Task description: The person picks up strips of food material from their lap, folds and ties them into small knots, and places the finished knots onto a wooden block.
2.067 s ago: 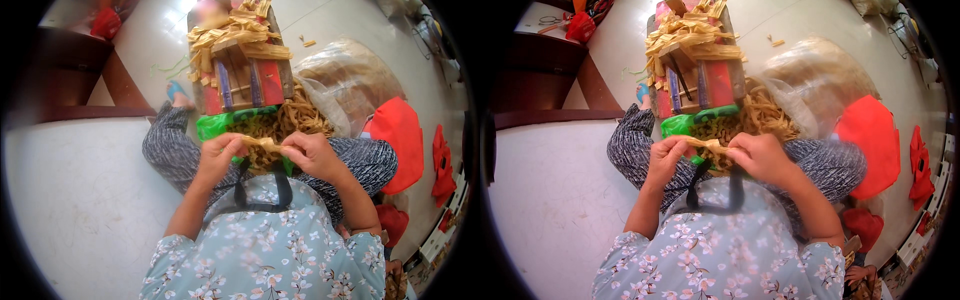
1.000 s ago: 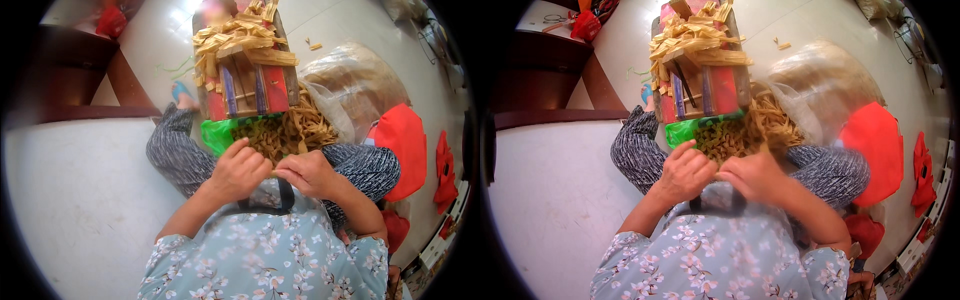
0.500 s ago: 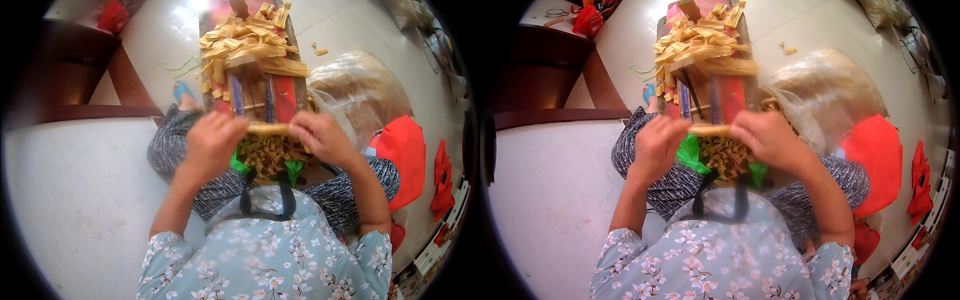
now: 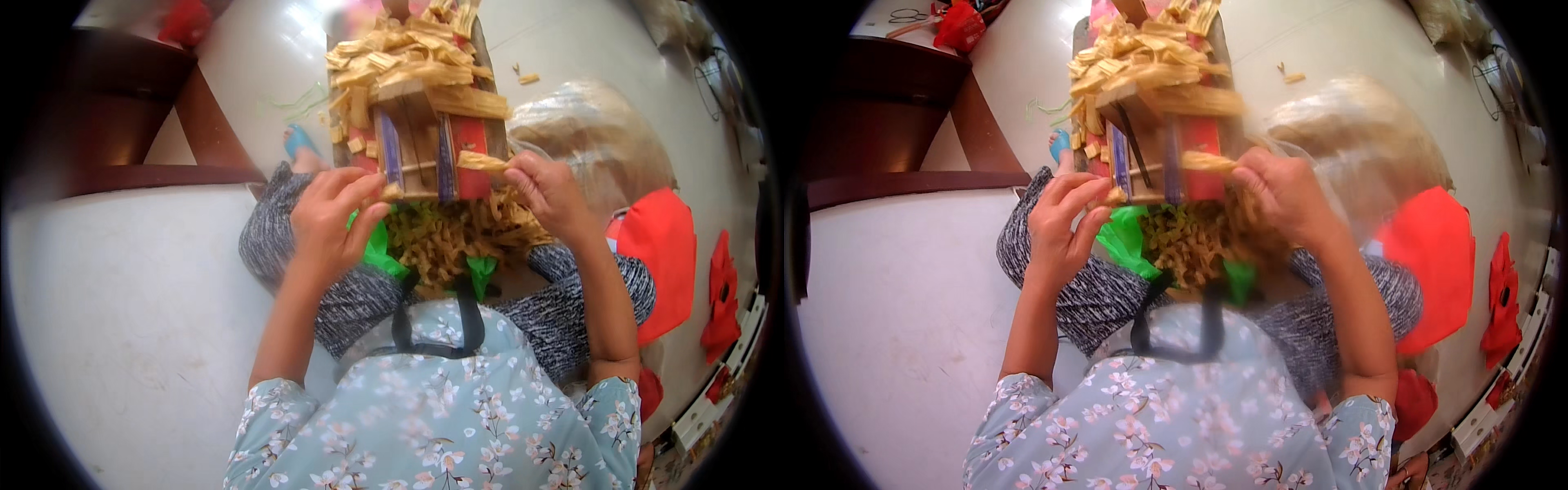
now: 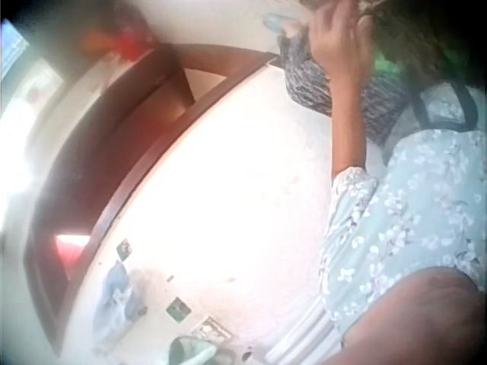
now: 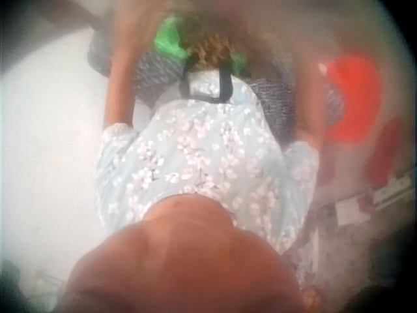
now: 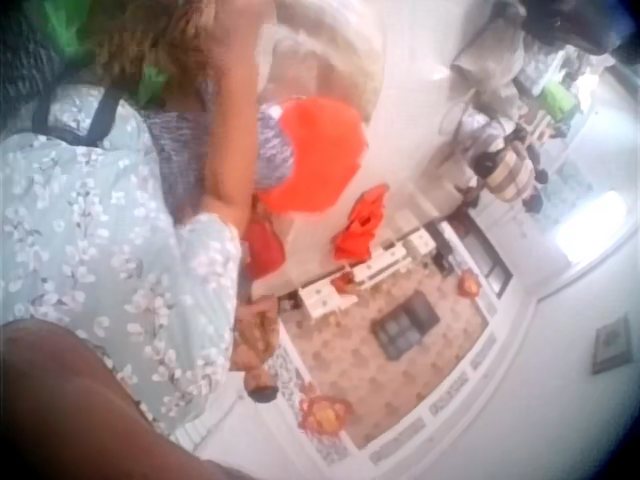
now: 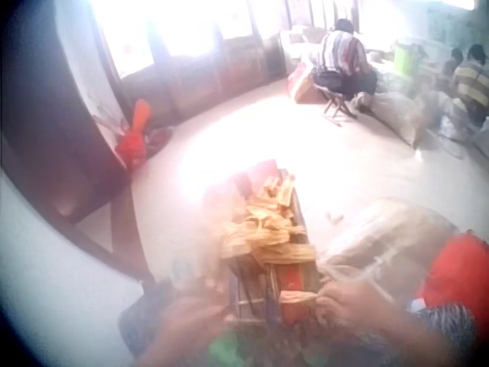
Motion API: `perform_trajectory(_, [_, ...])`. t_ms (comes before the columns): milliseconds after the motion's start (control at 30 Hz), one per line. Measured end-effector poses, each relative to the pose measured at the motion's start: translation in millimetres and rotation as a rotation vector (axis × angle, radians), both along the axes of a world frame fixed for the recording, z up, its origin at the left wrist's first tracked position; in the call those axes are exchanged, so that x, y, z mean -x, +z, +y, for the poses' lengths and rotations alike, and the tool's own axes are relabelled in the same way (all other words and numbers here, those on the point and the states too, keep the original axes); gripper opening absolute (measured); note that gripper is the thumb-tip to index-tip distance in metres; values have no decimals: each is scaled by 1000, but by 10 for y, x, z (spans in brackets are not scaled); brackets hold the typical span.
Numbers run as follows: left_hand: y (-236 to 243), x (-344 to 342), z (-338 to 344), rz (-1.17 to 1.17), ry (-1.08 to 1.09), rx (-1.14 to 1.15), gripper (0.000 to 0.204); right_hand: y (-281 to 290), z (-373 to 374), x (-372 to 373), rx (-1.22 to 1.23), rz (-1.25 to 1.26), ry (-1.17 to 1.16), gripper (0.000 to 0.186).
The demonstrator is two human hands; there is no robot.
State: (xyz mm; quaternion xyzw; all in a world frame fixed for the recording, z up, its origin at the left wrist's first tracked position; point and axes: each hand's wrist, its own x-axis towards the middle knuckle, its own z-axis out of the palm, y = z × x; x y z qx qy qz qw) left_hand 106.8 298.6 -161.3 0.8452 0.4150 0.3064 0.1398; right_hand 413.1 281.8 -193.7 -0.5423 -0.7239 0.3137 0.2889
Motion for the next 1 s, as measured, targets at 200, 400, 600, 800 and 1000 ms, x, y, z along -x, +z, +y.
perform_trajectory(200, [-11,-154,-362,-482,57,830,26,125,-272,373,-520,-223,267,22])
perform_trajectory(400, [20,-248,-526,-803,-53,1548,26,59,-306,469,-721,-156,199,23])
perform_trajectory(600, [216,-204,-610,-1372,-351,1284,18,-122,-555,315,-210,269,109,20])
perform_trajectory(800, [106,-353,-574,-498,-347,521,26,271,-846,469,586,589,310,24])
perform_trajectory(1000, [108,-520,-683,-29,-377,-26,28,408,-845,393,748,595,216,31])
